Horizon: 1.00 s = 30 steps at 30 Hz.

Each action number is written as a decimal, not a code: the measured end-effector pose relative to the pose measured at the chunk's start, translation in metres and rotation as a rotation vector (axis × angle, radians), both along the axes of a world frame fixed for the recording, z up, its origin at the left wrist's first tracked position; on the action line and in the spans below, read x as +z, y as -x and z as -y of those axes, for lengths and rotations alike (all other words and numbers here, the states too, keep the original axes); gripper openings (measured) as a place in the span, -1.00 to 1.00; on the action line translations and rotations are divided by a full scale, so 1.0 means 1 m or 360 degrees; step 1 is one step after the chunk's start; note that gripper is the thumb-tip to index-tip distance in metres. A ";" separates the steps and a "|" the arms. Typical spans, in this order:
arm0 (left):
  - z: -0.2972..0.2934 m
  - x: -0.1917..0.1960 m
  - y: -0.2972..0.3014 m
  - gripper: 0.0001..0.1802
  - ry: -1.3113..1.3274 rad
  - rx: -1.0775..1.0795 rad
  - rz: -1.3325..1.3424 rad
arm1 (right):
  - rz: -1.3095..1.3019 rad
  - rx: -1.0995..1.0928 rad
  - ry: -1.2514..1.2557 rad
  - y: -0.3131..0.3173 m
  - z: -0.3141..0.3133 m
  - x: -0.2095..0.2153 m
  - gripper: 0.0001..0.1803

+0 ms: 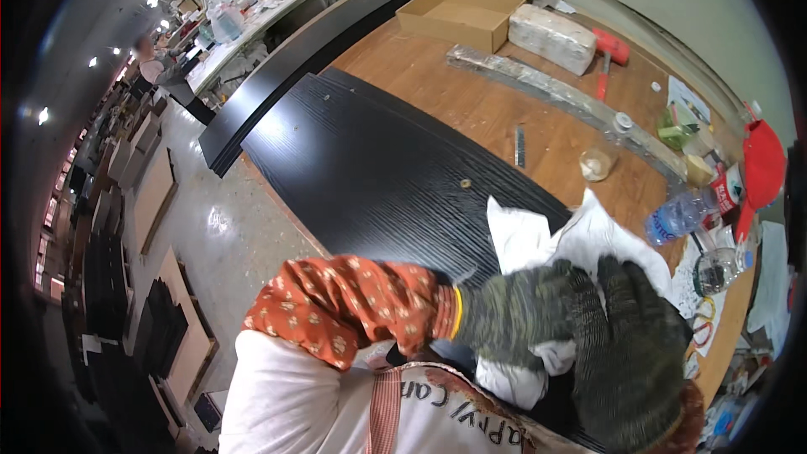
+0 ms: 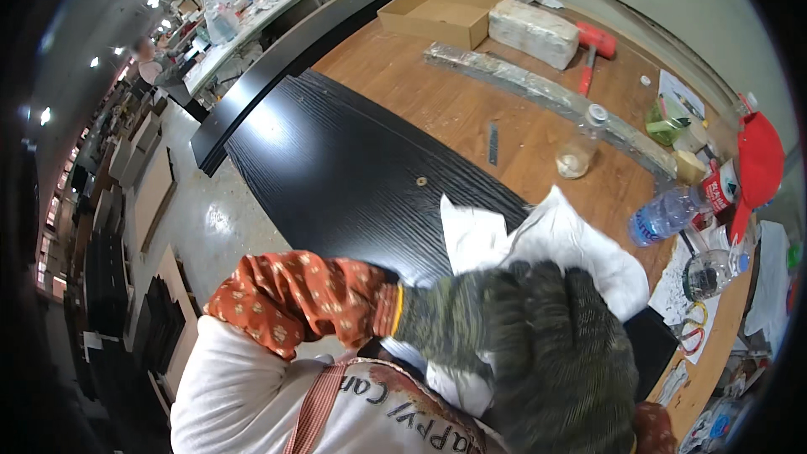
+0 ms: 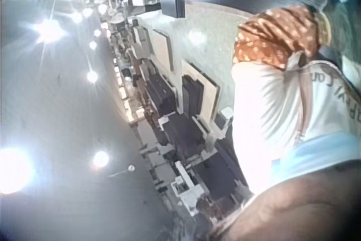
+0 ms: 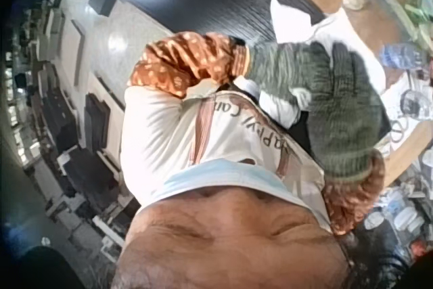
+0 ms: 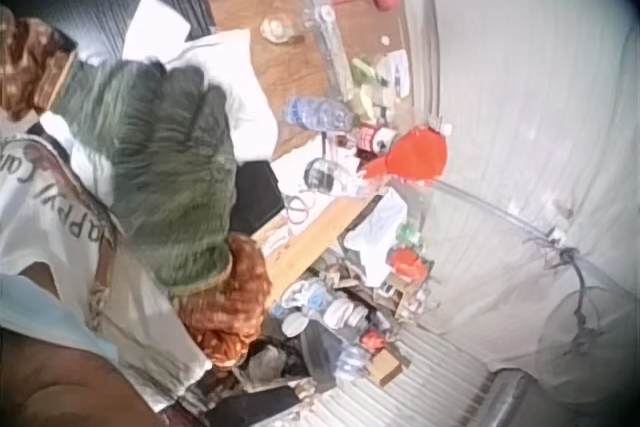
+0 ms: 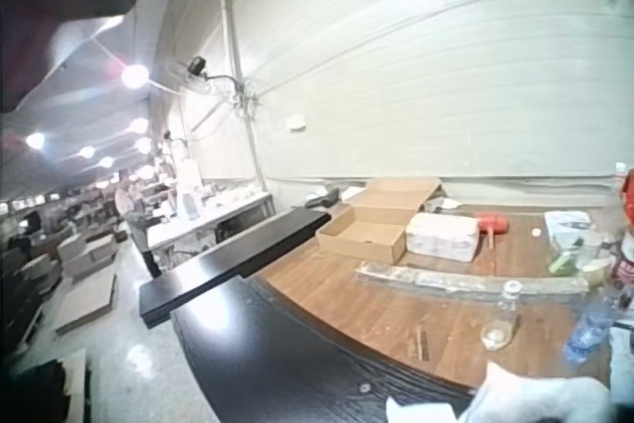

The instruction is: Cleaning and polishing black wood furniture panels using a rag and a sponge with liquid.

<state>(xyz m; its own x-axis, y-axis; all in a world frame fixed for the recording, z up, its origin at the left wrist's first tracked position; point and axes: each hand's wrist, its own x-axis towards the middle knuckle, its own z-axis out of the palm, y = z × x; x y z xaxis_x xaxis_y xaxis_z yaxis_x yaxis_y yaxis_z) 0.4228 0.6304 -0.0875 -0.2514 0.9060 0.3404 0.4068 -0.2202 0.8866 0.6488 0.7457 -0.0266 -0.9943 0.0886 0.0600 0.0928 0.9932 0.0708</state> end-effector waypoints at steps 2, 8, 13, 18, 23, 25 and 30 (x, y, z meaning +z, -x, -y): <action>0.030 -0.008 0.069 -0.71 0.0108 0.0135 0.0166 | -0.0055 0.0024 -0.0058 0.036 0.011 0.009 -0.52; 0.174 0.015 0.402 -0.45 0.1627 0.0864 -0.1399 | -0.0195 -0.0235 -0.0187 0.114 0.039 0.031 -0.53; 0.161 0.026 0.384 -0.54 0.0648 0.0959 -0.1811 | -0.0311 -0.0388 -0.0191 0.170 0.082 0.051 -0.55; 0.146 -0.018 0.223 -0.41 -0.0393 -0.0069 -0.1791 | -0.0522 -0.0398 -0.0042 0.220 0.129 0.069 -0.56; 0.219 0.015 0.295 -0.44 -0.0017 -0.0255 -0.0329 | -0.0837 -0.0672 0.0097 0.212 0.160 0.082 -0.57; 0.264 0.024 0.378 -0.48 0.0264 -0.0250 0.0656 | -0.0958 -0.0851 0.0157 0.206 0.160 0.074 -0.57; 0.308 0.030 0.462 -0.52 -0.0085 -0.0056 0.0529 | -0.0919 -0.1506 0.0172 0.132 0.099 0.014 -0.58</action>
